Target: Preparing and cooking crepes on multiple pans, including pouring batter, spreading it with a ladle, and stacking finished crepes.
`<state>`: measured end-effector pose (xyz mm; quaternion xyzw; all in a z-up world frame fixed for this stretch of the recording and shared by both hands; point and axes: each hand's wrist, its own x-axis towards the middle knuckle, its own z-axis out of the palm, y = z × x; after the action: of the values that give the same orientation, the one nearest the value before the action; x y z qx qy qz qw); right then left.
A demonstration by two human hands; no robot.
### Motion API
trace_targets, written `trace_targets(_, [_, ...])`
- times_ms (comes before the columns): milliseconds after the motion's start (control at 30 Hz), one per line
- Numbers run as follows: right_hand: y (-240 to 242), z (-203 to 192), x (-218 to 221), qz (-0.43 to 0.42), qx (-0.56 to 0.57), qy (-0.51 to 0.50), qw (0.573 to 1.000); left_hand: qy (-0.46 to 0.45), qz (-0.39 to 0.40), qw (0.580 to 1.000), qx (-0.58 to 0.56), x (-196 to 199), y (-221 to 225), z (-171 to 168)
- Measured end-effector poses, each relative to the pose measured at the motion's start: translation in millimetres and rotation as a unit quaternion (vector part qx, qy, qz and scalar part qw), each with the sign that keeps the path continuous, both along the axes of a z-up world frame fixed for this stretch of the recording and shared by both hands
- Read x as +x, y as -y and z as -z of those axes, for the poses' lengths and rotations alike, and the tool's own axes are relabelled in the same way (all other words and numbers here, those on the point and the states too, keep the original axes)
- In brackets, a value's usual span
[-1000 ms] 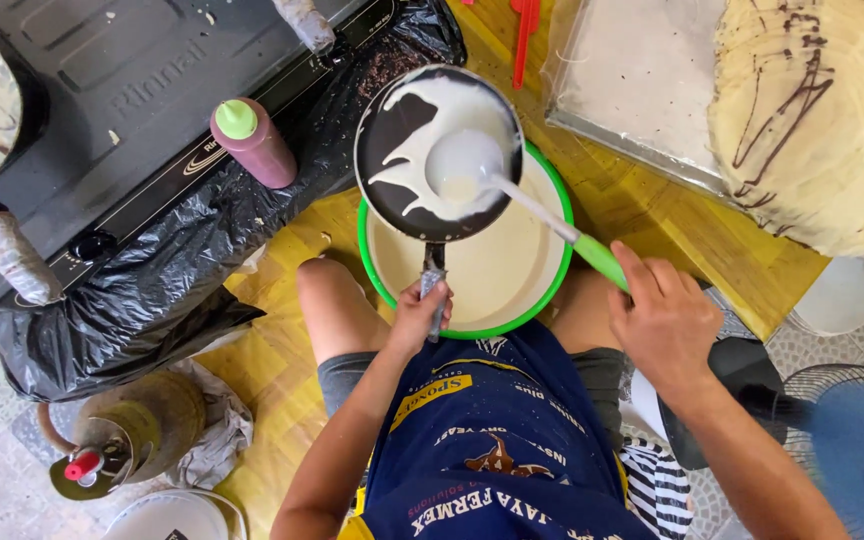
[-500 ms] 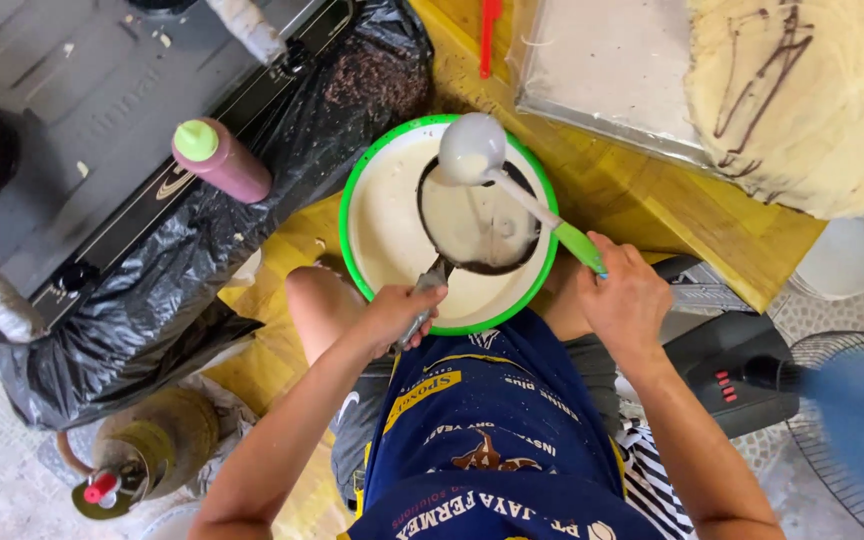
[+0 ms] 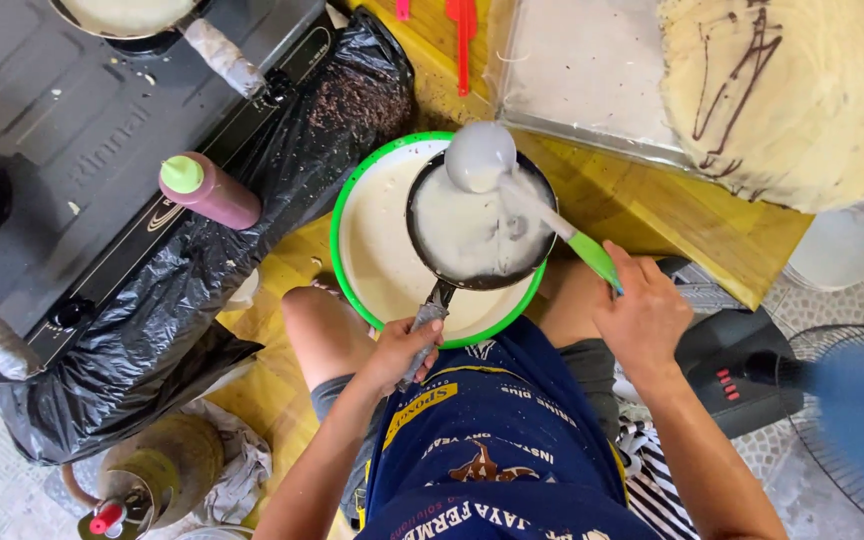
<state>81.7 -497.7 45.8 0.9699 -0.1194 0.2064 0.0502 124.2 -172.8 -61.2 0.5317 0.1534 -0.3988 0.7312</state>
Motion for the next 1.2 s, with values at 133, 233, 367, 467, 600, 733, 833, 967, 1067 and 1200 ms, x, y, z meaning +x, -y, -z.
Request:
trace_targets(133, [1.4, 6.7, 8.4, 0.011, 0.011, 0.023, 1.000, -0.007, 0.009, 1.000, -0.015, -0.9, -0.8, -15.4])
trace_targets(233, [10.6, 7.9, 8.2, 0.006, 0.097, 0.011, 0.995, -0.015, 0.017, 1.000, -0.018, 4.7, -15.0, -23.4])
trace_targets(367, [33.5, 23.4, 1.3, 0.067, 0.194, -0.105, 0.973, 0.058, 0.153, 0.958, 0.233, 27.7, -48.3, -51.7])
trace_targets(467, [38.8, 49.3, 0.6, 0.076, 0.145, -0.185, 0.969, 0.200, 0.298, 0.800, 0.481, 36.3, -56.7, -107.6])
trace_targets(600, [24.8, 81.0, -3.4, 0.015, 0.001, -0.285, 0.958, 0.561, 0.193, 0.400, 0.698, 0.8, -86.1, -83.8])
trace_targets(733, [-15.7, 40.3, 0.9, -0.087, -0.041, -0.260, 0.961, 0.611, 0.165, 0.332, 0.700, -4.3, -75.6, -104.3])
trace_targets(833, [-13.4, 57.1, 0.0, -0.096, -0.049, -0.296, 0.949, 0.614, 0.132, 0.341, 0.700, -2.2, -69.7, -64.5])
trace_targets(967, [3.1, 104.6, -11.5, -0.124, -0.037, -0.316, 0.940, 0.617, 0.074, 0.340, 0.706, 0.0, -59.0, -41.5])
trace_targets(1067, [-12.3, 95.8, -2.9, -0.099, -0.008, -0.358, 0.929, 0.608, 0.057, 0.368, 0.701, -2.4, -56.7, -26.4])
trace_targets(1200, [-8.0, 139.0, -7.9, -0.072, -0.015, -0.393, 0.917, 0.575, 0.070, 0.417, 0.700, -1.1, -58.6, -16.8])
